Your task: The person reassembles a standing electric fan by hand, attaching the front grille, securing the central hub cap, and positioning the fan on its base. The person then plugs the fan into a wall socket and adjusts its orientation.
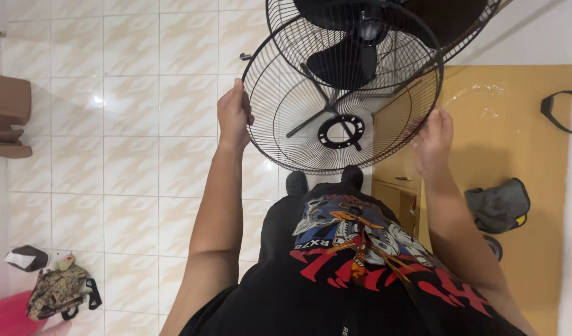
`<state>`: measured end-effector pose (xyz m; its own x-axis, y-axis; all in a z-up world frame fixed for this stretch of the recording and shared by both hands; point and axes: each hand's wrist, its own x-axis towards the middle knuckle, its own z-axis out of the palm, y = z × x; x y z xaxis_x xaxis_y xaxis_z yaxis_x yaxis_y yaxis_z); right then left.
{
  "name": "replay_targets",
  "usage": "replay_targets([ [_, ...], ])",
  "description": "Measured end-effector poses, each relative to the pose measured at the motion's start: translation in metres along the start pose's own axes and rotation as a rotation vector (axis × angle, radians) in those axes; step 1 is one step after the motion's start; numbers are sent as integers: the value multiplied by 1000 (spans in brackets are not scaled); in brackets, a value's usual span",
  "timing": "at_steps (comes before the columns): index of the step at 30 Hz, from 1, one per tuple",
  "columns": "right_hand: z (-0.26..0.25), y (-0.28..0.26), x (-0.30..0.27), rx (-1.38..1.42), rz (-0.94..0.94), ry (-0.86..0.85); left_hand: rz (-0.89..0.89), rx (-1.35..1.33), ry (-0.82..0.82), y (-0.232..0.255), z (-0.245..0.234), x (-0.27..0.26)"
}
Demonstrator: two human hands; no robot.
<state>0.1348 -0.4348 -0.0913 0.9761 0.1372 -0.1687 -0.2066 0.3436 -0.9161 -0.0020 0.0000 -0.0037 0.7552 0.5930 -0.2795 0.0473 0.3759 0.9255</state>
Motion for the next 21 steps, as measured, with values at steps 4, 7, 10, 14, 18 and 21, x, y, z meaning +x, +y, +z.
replay_targets([
  [4,3,-37,21,63,-118,-60,-5,-184,-71,-15,-3,-1],
  [7,9,-60,39,-72,-156,4,104,-183,-165,-20,3,-2],
  [10,17,-75,47,-174,-283,-69,241,7,-154,-15,15,-3],
  [14,31,-91,49,-187,-247,12,174,78,1,10,27,-1],
  [18,41,-111,56,-179,-301,27,159,52,35,30,35,9],
  [21,50,-123,66,-130,-311,70,124,46,59,36,40,16],
])
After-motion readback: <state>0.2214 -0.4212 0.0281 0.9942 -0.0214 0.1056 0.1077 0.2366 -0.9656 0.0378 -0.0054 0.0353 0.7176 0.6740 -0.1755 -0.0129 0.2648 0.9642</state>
